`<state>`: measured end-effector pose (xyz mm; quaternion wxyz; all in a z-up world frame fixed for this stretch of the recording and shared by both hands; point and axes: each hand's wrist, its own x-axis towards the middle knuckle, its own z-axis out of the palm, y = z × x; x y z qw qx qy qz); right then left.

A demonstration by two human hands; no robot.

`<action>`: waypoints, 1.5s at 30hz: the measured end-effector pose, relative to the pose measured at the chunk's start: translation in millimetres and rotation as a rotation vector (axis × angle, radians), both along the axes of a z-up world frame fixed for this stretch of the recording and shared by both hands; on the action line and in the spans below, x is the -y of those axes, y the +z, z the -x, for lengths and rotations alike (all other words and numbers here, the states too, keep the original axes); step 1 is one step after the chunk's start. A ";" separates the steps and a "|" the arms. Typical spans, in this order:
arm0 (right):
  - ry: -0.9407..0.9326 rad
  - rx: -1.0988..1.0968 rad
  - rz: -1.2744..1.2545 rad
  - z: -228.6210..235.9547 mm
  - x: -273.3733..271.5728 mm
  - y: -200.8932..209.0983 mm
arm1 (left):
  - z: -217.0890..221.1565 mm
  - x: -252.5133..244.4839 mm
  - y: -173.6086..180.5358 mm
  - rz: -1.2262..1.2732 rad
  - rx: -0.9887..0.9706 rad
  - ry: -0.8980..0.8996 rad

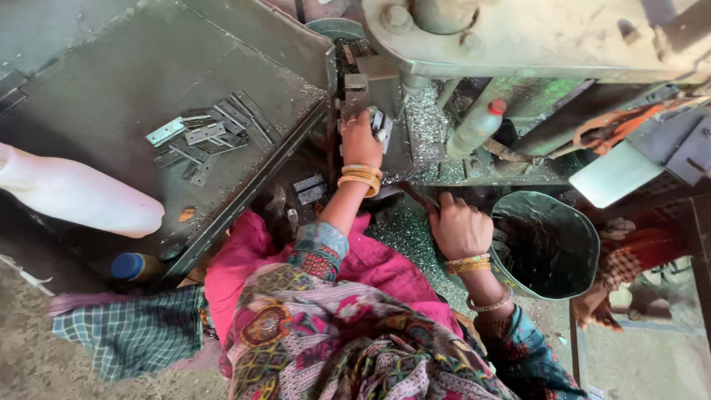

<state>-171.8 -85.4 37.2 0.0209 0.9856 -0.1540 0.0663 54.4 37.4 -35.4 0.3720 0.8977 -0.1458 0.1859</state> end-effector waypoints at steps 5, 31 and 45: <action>-0.001 -0.195 -0.094 -1.8 5.5 2.7 | 40.8 14.7 4.9 -0.437 -0.021 -0.088; -0.039 -0.172 -0.671 39.1 45.5 -187.4 | 46.2 0.4 6.9 -0.448 0.115 -0.142; -0.073 -0.111 -0.562 35.1 49.5 -200.0 | 15.6 27.2 3.2 -0.595 0.021 -0.060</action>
